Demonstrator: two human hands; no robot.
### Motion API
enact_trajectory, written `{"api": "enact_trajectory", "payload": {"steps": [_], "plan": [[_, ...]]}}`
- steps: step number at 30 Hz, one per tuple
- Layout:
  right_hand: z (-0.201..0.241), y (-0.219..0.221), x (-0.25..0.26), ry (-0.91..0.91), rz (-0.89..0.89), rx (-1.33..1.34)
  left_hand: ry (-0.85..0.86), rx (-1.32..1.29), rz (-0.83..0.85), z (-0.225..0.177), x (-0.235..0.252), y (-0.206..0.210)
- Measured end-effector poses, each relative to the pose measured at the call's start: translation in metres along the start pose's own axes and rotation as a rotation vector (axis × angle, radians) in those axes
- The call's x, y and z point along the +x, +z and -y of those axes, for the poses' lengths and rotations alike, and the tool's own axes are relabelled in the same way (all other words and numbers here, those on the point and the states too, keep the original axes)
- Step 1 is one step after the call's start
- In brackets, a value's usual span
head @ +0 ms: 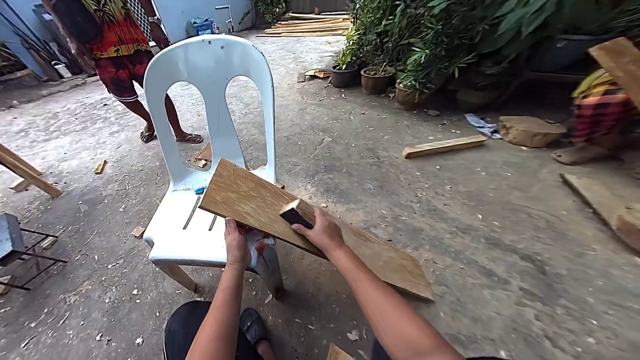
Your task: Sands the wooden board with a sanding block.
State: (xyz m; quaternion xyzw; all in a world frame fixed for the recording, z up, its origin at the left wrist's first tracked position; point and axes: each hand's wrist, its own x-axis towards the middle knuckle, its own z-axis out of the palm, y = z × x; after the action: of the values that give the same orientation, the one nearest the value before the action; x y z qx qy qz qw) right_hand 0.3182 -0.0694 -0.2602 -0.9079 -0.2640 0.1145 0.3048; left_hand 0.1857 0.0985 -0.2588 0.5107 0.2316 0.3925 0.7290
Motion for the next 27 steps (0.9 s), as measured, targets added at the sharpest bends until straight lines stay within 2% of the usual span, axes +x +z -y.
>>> {"api": "enact_trajectory", "payload": {"steps": [6, 8, 10, 12, 14, 20, 22, 25, 27], "plan": [[0.163, 0.006, 0.046, -0.423, -0.063, 0.016, 0.024, 0.051, 0.009, 0.002, 0.003, -0.003], [0.195, 0.001, 0.054, -0.430, -0.027, -0.007, 0.038, 0.072, 0.021, 0.003, 0.005, -0.006], [0.198, -0.005, 0.057, -0.419, 0.007, -0.028, 0.038, 0.085, 0.049, 0.003, 0.007, -0.008], [0.174, -0.007, 0.058, -0.398, -0.001, -0.015, 0.042, 0.081, 0.050, 0.004, 0.008, -0.008], [0.126, -0.006, 0.062, -0.307, -0.032, 0.017, 0.053, 0.065, 0.054, 0.006, 0.008, -0.009], [-0.079, 0.008, 0.045, 0.245, -0.067, 0.022, 0.053, 0.055, 0.027, 0.007, 0.009, -0.005], [-0.125, 0.012, 0.031, 0.400, -0.053, 0.021, 0.049, 0.049, 0.024, 0.005, 0.008, -0.003], [-0.130, 0.012, 0.015, 0.458, -0.054, 0.019, 0.045, 0.069, 0.026, 0.005, 0.006, -0.003], [-0.103, 0.010, 0.014, 0.355, -0.094, 0.023, 0.044, 0.074, 0.021, 0.004, 0.007, -0.002]]}}
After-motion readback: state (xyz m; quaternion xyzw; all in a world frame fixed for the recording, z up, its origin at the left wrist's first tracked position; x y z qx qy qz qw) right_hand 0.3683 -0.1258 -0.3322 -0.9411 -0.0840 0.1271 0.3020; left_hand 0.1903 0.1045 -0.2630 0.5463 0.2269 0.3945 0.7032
